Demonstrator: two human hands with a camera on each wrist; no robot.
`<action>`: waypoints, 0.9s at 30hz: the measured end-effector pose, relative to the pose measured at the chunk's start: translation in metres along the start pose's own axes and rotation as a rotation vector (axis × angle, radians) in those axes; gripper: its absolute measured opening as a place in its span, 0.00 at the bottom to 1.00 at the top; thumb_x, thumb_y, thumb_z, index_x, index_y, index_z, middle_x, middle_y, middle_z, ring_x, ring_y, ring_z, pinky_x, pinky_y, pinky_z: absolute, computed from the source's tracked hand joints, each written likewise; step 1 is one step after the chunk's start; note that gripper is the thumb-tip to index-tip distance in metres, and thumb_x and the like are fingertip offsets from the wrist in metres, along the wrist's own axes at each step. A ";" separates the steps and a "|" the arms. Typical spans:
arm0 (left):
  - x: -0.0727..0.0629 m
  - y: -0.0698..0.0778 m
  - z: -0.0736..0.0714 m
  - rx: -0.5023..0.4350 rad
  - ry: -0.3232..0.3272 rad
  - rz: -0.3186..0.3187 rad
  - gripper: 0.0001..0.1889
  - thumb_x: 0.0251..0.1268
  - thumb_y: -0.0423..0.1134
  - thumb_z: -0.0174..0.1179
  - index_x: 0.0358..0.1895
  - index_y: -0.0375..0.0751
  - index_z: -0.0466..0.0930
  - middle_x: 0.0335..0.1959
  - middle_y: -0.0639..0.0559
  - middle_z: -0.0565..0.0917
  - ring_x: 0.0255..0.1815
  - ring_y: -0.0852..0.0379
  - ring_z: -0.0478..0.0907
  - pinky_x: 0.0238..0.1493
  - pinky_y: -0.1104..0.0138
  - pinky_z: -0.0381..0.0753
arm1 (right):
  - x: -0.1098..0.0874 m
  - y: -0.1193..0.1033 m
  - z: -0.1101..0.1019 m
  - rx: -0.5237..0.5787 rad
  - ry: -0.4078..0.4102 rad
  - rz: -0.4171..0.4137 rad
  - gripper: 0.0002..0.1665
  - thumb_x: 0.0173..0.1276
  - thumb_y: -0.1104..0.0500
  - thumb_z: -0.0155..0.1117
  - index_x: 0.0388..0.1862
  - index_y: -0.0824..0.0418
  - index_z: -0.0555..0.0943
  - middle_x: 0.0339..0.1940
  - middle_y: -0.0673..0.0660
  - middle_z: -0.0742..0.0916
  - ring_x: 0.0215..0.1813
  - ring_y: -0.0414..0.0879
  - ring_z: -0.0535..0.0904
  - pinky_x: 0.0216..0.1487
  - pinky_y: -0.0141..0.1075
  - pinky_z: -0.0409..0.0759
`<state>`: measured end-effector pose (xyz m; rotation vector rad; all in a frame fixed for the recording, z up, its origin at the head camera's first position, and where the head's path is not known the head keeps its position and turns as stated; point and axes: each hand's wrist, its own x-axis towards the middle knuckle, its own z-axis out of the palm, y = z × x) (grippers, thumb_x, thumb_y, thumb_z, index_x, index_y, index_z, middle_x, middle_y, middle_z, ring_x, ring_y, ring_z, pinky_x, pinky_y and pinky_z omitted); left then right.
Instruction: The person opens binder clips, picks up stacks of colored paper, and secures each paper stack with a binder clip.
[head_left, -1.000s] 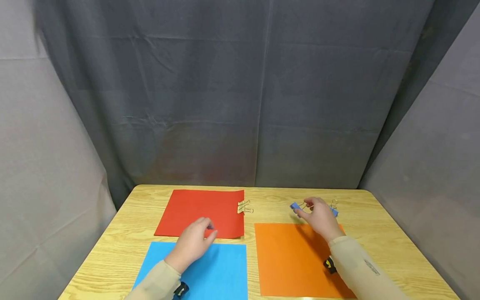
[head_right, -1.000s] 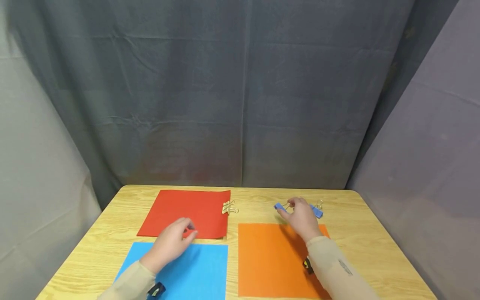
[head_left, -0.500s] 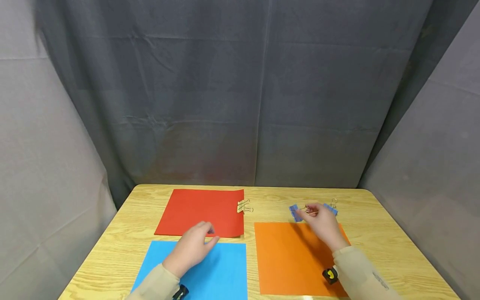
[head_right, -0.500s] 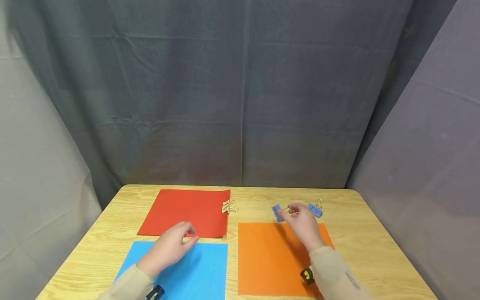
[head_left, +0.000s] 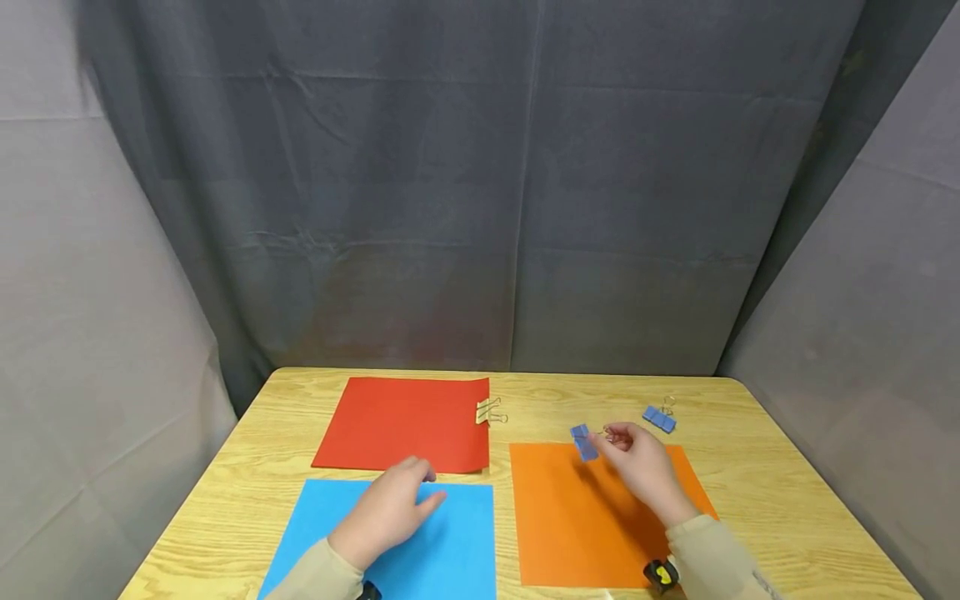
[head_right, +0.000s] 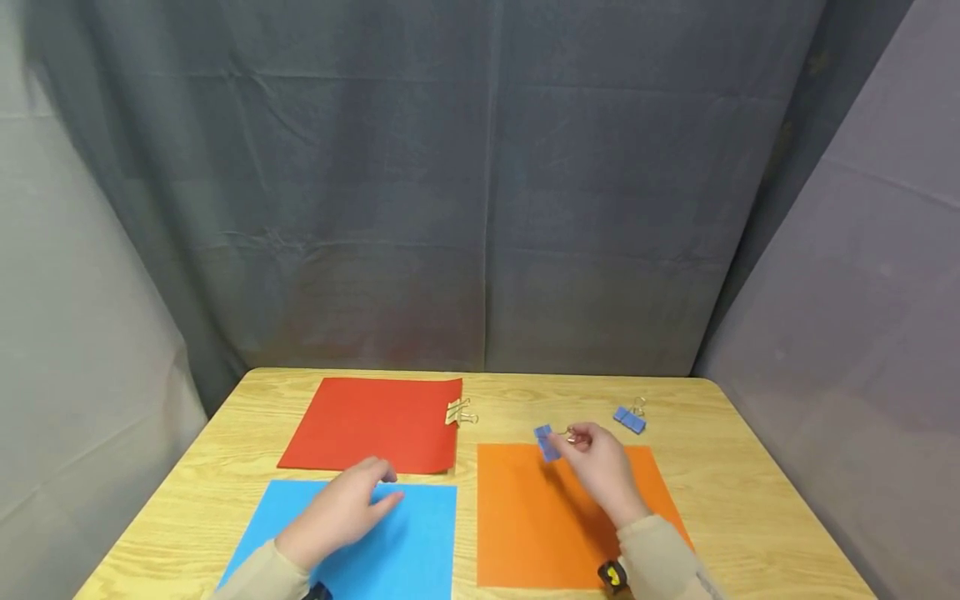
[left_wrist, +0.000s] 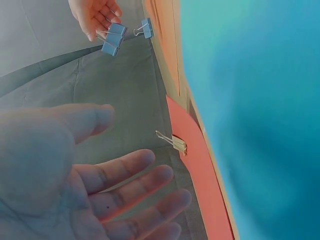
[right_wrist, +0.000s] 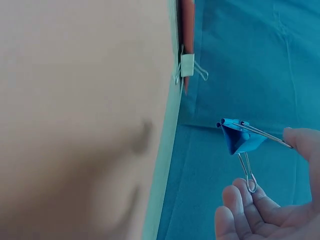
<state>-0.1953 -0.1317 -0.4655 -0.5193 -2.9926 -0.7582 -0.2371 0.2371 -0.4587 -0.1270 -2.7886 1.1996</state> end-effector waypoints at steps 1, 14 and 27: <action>-0.001 0.001 0.001 0.003 -0.007 0.000 0.16 0.69 0.48 0.69 0.48 0.39 0.83 0.42 0.49 0.82 0.39 0.56 0.79 0.44 0.56 0.84 | -0.002 -0.001 0.001 0.002 -0.001 -0.001 0.40 0.72 0.36 0.66 0.64 0.68 0.78 0.53 0.62 0.86 0.51 0.51 0.82 0.49 0.41 0.82; -0.005 0.011 0.014 0.062 -0.030 0.029 0.19 0.67 0.49 0.69 0.50 0.37 0.81 0.40 0.52 0.78 0.38 0.56 0.74 0.42 0.57 0.81 | -0.019 -0.013 0.007 0.010 -0.022 -0.010 0.39 0.74 0.35 0.62 0.62 0.69 0.79 0.53 0.62 0.87 0.51 0.51 0.83 0.49 0.43 0.83; 0.000 0.018 0.021 0.059 -0.042 0.055 0.21 0.68 0.51 0.69 0.53 0.38 0.81 0.45 0.50 0.80 0.44 0.54 0.76 0.47 0.56 0.82 | -0.043 -0.026 0.021 0.060 -0.054 -0.022 0.36 0.75 0.38 0.63 0.60 0.69 0.79 0.51 0.60 0.86 0.49 0.48 0.81 0.47 0.40 0.81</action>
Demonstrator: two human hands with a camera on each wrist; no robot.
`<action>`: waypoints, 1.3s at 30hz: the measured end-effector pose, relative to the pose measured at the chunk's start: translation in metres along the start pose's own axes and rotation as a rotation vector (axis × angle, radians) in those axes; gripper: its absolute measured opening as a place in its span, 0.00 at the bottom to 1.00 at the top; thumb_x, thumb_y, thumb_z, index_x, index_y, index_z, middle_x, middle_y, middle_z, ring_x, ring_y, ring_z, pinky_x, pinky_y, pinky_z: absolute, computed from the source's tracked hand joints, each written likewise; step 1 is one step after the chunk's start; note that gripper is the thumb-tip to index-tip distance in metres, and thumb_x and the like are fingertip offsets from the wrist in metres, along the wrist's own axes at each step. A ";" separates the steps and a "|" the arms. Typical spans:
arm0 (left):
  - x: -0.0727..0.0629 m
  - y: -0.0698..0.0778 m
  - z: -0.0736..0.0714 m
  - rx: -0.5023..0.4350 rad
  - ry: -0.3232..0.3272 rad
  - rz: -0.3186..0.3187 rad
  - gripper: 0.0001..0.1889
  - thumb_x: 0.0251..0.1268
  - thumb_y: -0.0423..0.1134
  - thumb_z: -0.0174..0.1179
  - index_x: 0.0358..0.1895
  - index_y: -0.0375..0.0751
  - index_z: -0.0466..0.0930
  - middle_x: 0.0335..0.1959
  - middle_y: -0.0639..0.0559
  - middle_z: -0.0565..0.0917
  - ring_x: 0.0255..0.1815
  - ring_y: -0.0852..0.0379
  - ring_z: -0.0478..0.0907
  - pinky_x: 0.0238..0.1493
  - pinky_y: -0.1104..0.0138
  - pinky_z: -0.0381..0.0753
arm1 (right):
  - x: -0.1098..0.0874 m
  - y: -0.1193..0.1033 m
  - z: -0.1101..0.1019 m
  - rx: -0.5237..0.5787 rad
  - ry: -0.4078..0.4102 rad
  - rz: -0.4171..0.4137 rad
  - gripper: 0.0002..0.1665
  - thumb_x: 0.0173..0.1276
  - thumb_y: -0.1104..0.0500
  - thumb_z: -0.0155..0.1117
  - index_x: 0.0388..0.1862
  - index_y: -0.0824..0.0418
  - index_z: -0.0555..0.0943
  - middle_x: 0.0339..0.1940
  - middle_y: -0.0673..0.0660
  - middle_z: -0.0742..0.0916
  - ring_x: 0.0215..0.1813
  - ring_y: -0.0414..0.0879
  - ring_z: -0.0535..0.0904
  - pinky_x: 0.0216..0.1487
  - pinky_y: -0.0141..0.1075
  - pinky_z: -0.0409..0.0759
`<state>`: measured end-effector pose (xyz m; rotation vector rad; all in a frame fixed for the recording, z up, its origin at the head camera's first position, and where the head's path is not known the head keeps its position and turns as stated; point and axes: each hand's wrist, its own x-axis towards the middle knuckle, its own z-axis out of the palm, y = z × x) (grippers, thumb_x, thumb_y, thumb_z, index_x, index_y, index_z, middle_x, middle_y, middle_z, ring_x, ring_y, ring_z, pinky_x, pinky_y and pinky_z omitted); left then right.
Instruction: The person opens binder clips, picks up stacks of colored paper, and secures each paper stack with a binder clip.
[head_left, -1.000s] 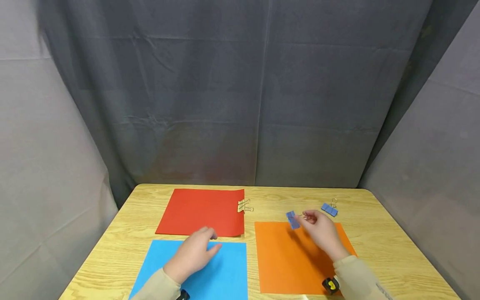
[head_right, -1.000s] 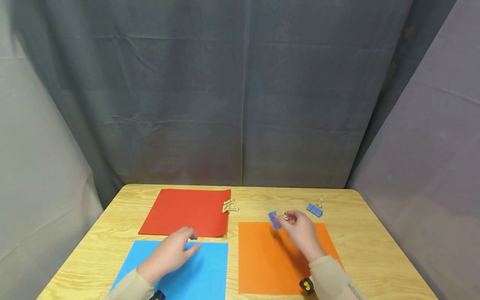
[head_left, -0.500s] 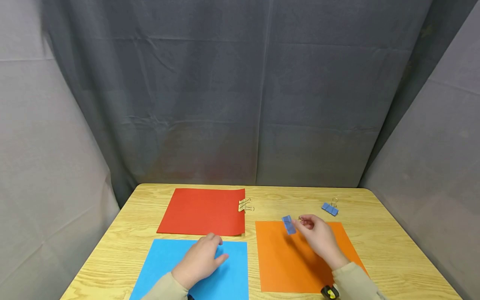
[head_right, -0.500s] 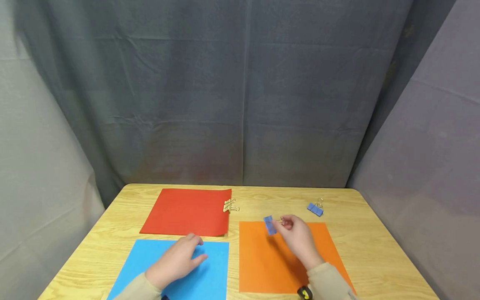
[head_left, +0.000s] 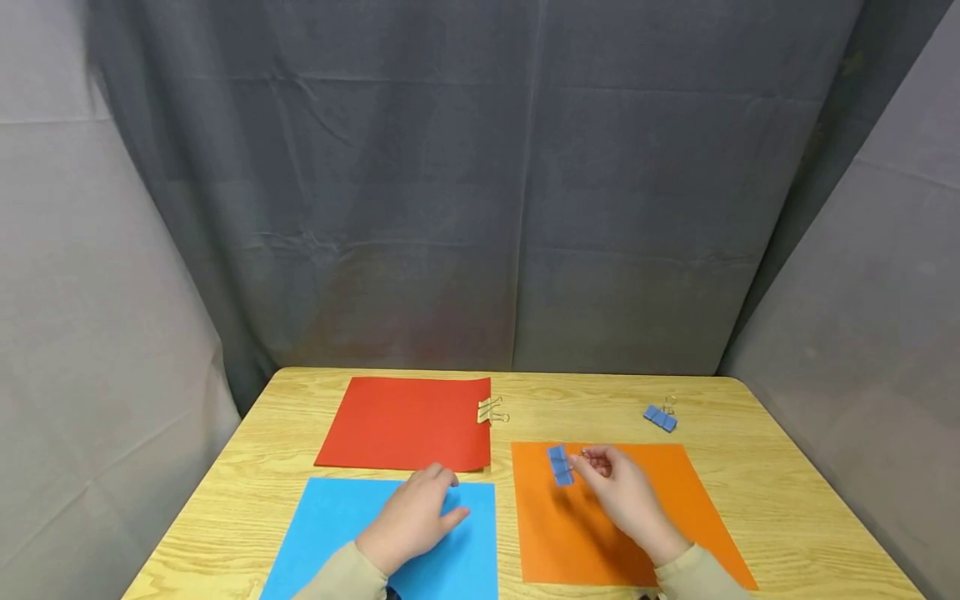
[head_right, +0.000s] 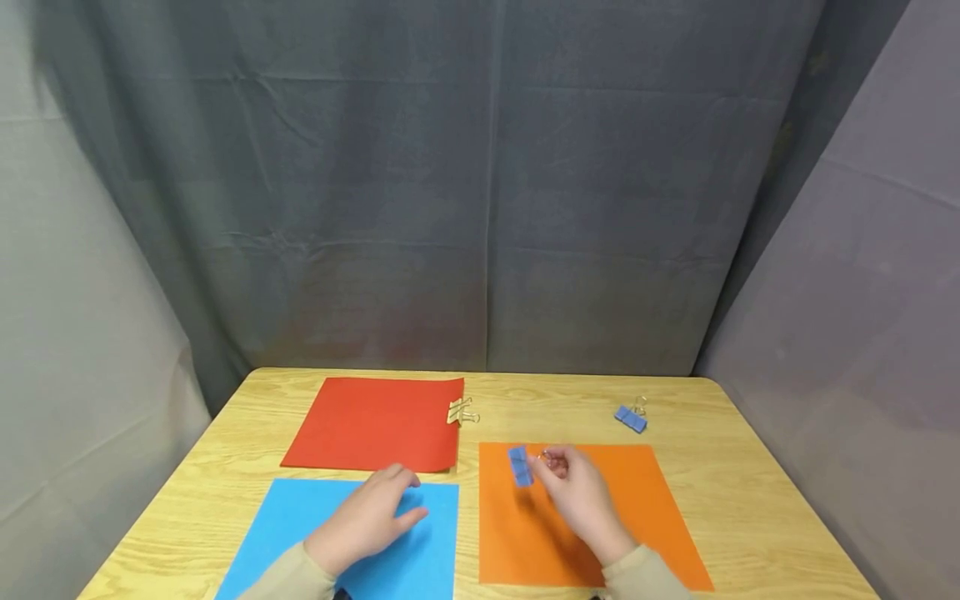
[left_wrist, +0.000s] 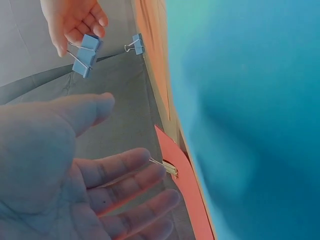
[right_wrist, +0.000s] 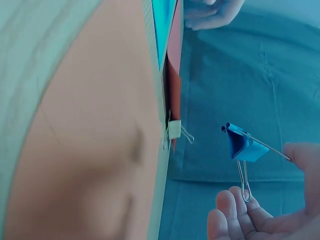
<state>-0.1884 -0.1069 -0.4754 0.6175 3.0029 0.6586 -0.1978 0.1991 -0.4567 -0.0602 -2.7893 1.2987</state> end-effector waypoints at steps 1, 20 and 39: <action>0.000 -0.001 0.001 0.002 -0.003 0.005 0.21 0.68 0.51 0.69 0.54 0.39 0.81 0.46 0.50 0.81 0.44 0.54 0.76 0.47 0.56 0.82 | -0.001 -0.001 0.001 0.005 -0.003 0.000 0.36 0.75 0.37 0.63 0.60 0.69 0.79 0.51 0.60 0.86 0.49 0.47 0.81 0.47 0.39 0.81; 0.014 0.003 0.018 0.116 -0.063 0.027 0.30 0.65 0.58 0.69 0.57 0.37 0.79 0.46 0.50 0.77 0.44 0.53 0.72 0.49 0.58 0.80 | -0.018 -0.008 0.014 0.028 -0.016 0.021 0.33 0.75 0.39 0.63 0.57 0.67 0.80 0.48 0.56 0.87 0.47 0.45 0.81 0.46 0.37 0.80; 0.024 0.002 0.026 0.201 -0.083 0.036 0.35 0.56 0.64 0.73 0.52 0.37 0.79 0.41 0.50 0.71 0.39 0.56 0.64 0.37 0.64 0.72 | -0.020 -0.008 0.021 0.050 -0.006 0.010 0.28 0.76 0.44 0.64 0.56 0.67 0.80 0.45 0.56 0.87 0.46 0.43 0.80 0.42 0.34 0.79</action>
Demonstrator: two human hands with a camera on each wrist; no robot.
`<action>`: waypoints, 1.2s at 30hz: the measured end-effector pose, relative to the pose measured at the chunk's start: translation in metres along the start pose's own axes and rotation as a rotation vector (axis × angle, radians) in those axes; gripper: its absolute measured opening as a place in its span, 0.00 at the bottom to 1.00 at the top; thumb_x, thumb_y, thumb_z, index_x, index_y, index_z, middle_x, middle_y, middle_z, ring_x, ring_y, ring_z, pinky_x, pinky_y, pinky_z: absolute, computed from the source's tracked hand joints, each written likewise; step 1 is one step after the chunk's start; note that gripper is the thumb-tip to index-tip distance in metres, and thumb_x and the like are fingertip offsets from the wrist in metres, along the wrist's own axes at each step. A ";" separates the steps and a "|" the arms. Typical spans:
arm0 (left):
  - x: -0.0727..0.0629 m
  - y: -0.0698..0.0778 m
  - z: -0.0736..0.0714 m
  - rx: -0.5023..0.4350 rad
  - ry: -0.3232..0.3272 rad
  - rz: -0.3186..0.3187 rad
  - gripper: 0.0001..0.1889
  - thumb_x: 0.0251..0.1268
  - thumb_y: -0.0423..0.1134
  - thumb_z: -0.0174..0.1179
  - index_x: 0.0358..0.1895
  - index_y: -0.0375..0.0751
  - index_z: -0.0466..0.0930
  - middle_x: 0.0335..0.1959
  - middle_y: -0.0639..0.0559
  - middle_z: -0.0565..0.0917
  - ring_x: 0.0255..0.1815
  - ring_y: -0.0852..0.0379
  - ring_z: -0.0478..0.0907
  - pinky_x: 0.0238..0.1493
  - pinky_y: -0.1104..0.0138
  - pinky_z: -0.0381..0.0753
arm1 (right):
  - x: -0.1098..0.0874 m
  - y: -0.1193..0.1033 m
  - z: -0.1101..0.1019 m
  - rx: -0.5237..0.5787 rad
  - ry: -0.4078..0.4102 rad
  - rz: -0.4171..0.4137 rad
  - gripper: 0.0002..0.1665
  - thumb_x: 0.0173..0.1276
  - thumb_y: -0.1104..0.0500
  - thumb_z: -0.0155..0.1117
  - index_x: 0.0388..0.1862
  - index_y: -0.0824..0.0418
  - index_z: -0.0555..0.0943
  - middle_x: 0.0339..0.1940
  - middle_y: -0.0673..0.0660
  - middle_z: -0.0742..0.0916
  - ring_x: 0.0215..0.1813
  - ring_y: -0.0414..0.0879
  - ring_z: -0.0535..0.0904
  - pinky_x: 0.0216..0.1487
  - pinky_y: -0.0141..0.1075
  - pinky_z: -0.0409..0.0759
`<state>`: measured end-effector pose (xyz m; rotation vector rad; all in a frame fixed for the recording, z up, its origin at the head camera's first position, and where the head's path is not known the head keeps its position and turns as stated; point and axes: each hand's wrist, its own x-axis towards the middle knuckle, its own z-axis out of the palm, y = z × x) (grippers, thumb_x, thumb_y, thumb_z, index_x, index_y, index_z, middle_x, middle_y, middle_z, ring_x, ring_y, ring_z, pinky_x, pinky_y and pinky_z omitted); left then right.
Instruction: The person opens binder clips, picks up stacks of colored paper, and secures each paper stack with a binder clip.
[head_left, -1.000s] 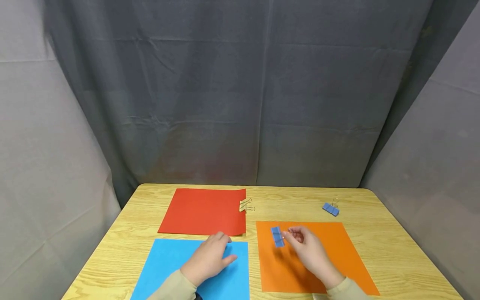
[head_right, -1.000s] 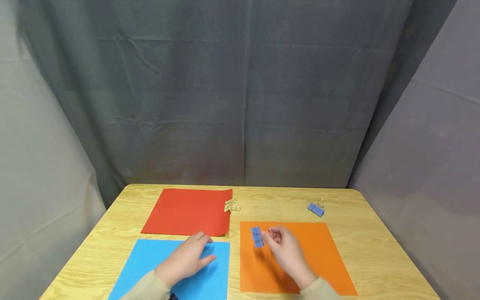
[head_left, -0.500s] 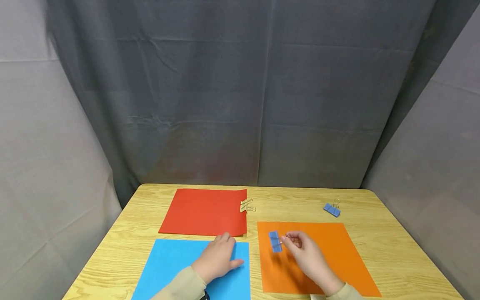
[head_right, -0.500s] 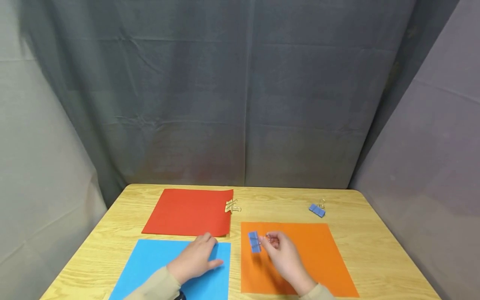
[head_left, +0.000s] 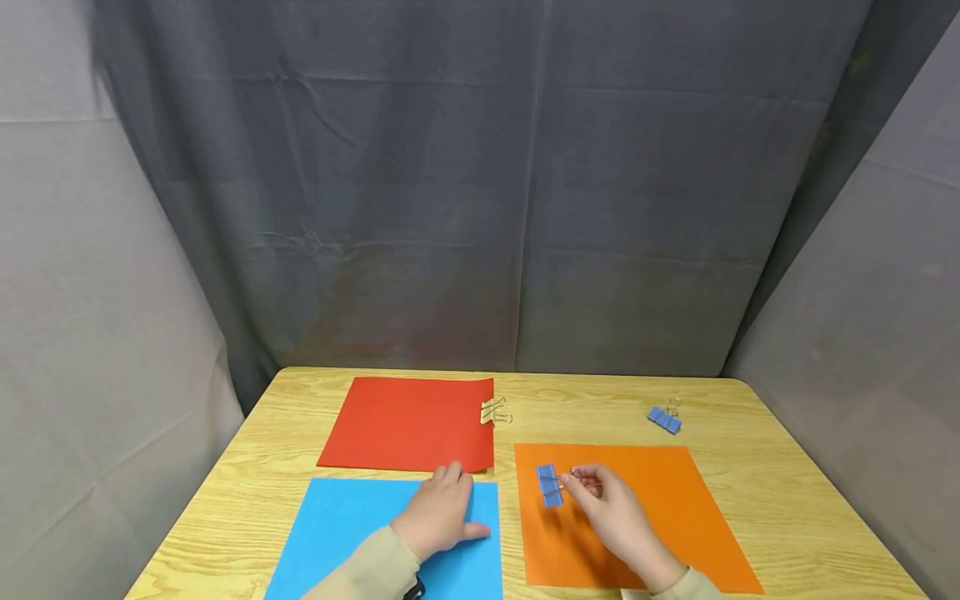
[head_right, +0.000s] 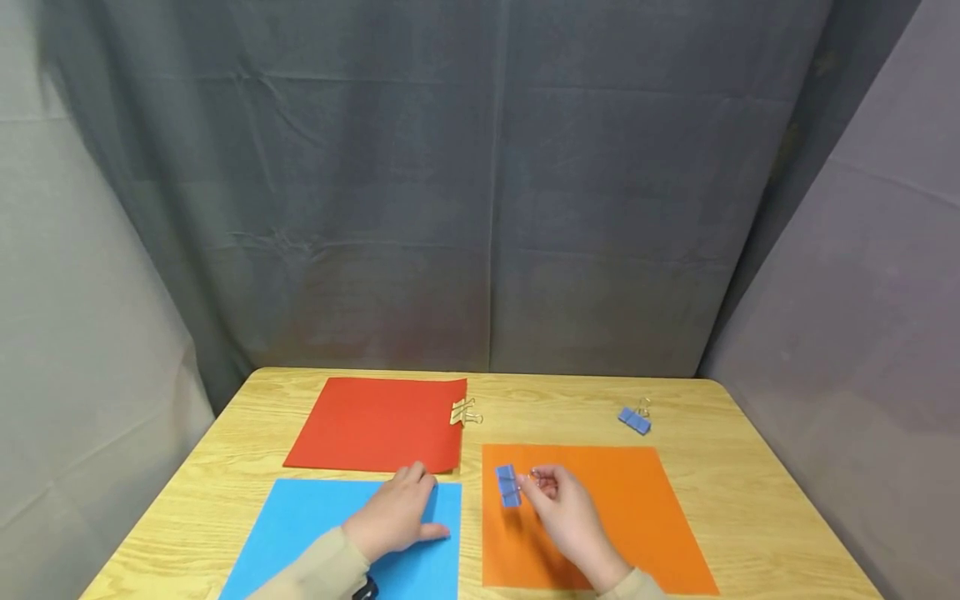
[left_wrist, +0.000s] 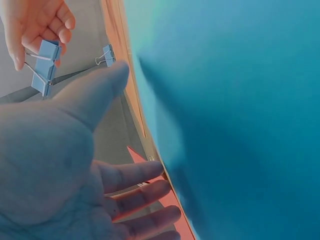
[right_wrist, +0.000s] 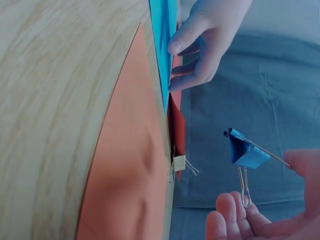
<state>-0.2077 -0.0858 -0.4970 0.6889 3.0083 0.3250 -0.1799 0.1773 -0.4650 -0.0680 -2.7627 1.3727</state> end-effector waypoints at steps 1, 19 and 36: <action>0.000 0.001 0.000 0.007 0.002 0.002 0.35 0.56 0.64 0.73 0.53 0.37 0.78 0.41 0.50 0.72 0.39 0.55 0.64 0.38 0.64 0.72 | 0.000 0.000 0.000 0.001 0.001 -0.002 0.27 0.76 0.44 0.64 0.56 0.67 0.80 0.45 0.56 0.87 0.46 0.44 0.80 0.42 0.35 0.79; 0.003 0.006 -0.006 0.064 -0.009 0.005 0.38 0.47 0.63 0.79 0.51 0.36 0.76 0.39 0.51 0.70 0.38 0.55 0.65 0.37 0.64 0.73 | 0.000 0.002 0.000 -0.005 -0.004 0.012 0.28 0.76 0.45 0.64 0.57 0.68 0.80 0.47 0.57 0.87 0.47 0.45 0.80 0.44 0.34 0.80; 0.007 0.007 -0.005 0.099 0.019 0.020 0.38 0.44 0.62 0.80 0.49 0.38 0.76 0.37 0.51 0.70 0.37 0.55 0.66 0.36 0.64 0.75 | 0.002 0.005 0.001 -0.001 -0.019 0.025 0.31 0.76 0.41 0.63 0.58 0.68 0.80 0.47 0.57 0.87 0.46 0.45 0.80 0.41 0.34 0.80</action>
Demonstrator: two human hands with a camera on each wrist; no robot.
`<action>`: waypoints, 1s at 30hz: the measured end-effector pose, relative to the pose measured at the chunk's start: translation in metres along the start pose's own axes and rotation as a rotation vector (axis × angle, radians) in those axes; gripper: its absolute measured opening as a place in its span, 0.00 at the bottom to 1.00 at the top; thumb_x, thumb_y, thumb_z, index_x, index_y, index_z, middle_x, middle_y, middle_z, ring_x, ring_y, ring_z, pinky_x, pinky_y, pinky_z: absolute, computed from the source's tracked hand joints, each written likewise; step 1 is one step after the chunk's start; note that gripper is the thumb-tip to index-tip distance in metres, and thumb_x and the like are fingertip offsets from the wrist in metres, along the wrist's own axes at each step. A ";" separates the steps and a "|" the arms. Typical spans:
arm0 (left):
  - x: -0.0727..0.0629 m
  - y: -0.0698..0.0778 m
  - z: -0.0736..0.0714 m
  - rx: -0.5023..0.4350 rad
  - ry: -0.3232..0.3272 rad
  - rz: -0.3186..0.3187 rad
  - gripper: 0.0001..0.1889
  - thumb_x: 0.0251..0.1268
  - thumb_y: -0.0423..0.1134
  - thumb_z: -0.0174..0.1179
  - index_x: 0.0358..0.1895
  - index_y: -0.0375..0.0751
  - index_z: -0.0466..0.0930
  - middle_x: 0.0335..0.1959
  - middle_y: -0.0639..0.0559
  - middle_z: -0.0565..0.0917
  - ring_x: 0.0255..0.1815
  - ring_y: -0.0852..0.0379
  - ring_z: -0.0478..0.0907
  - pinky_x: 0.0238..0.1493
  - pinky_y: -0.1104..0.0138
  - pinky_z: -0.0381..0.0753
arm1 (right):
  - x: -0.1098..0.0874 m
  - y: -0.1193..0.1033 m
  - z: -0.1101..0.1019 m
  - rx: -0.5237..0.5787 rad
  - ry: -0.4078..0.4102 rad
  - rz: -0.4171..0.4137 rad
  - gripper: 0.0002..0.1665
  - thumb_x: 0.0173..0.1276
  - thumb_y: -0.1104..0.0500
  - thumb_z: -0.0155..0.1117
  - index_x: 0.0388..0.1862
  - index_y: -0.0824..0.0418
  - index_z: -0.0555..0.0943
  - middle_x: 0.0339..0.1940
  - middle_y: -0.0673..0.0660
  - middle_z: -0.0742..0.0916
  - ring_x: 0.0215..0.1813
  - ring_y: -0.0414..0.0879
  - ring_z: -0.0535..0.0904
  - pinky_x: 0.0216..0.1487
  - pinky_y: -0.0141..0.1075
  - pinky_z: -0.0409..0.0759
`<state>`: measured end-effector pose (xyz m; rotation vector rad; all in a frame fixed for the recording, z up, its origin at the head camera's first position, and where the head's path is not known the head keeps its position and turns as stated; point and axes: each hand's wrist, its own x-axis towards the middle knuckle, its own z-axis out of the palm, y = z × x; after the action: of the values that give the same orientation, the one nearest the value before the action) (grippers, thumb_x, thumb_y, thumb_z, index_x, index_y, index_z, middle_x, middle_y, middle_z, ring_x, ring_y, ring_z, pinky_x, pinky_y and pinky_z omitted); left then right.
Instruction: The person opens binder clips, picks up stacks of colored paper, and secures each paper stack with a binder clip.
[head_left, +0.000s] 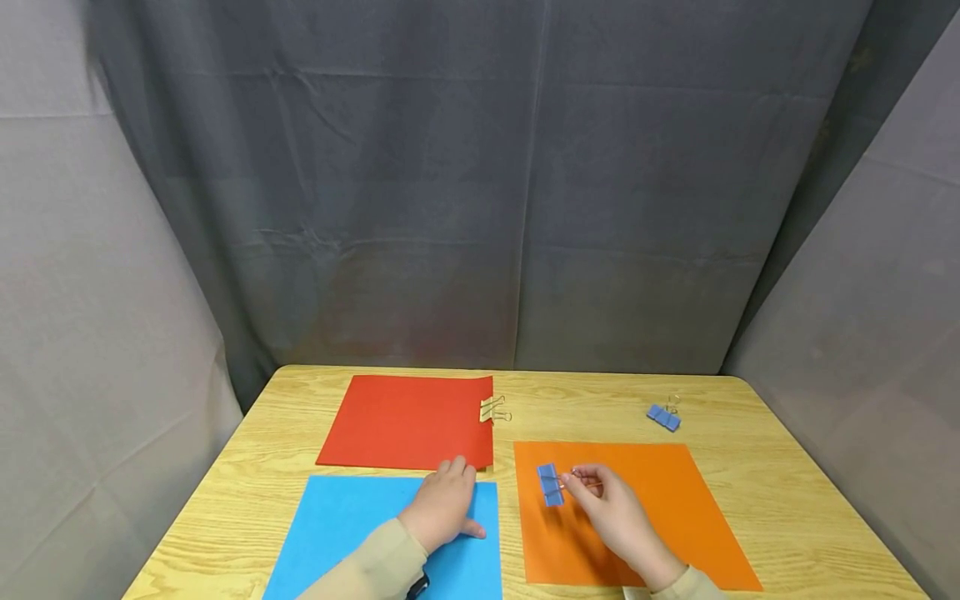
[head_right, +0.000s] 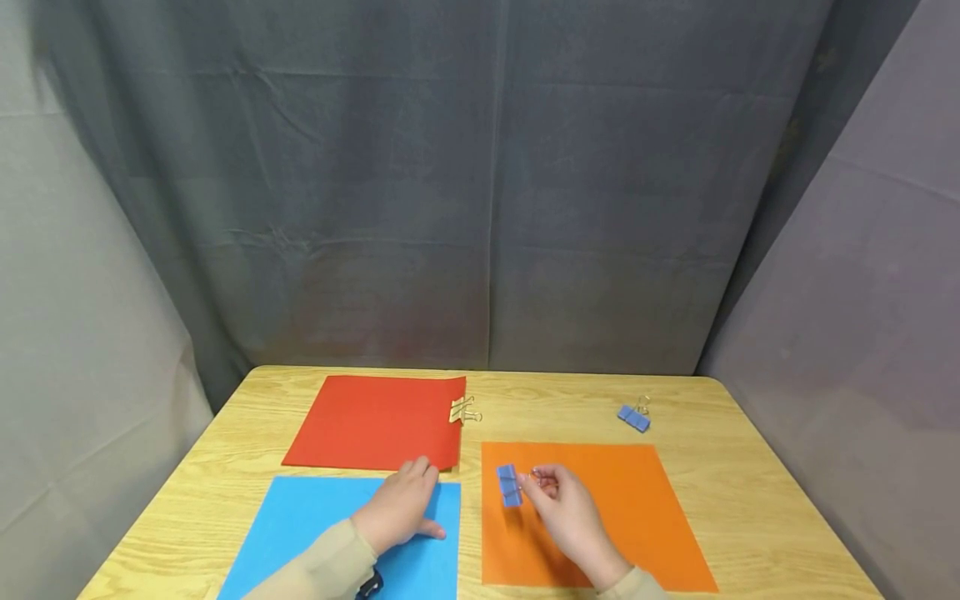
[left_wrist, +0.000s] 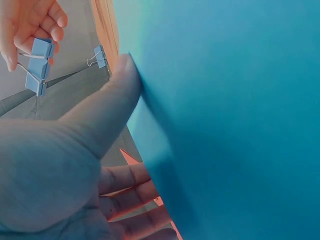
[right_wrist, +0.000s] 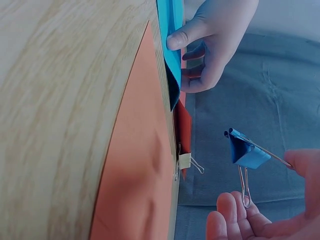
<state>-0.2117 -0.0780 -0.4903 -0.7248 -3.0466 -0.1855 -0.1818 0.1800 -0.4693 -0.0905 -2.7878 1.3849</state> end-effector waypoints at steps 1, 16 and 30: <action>0.000 0.000 0.000 0.001 0.001 0.002 0.38 0.44 0.62 0.80 0.49 0.38 0.76 0.36 0.51 0.70 0.36 0.55 0.66 0.36 0.64 0.75 | 0.000 0.000 0.000 0.001 0.001 -0.004 0.31 0.75 0.42 0.63 0.58 0.69 0.80 0.47 0.57 0.87 0.46 0.45 0.80 0.41 0.34 0.79; 0.001 -0.003 0.003 -0.092 -0.029 -0.019 0.37 0.45 0.61 0.80 0.48 0.38 0.75 0.36 0.51 0.68 0.38 0.55 0.63 0.37 0.65 0.70 | -0.002 0.001 0.001 0.007 -0.004 0.010 0.32 0.74 0.41 0.64 0.58 0.69 0.80 0.46 0.57 0.87 0.45 0.44 0.81 0.39 0.33 0.80; -0.001 -0.003 -0.002 -0.135 -0.027 -0.019 0.36 0.45 0.60 0.81 0.47 0.36 0.76 0.36 0.50 0.67 0.39 0.54 0.62 0.36 0.65 0.68 | -0.002 0.003 0.006 0.031 -0.012 0.016 0.30 0.75 0.43 0.65 0.58 0.69 0.80 0.45 0.57 0.87 0.43 0.43 0.82 0.37 0.32 0.80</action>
<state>-0.2125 -0.0809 -0.4888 -0.7103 -3.0913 -0.3889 -0.1795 0.1773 -0.4757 -0.1049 -2.7800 1.4371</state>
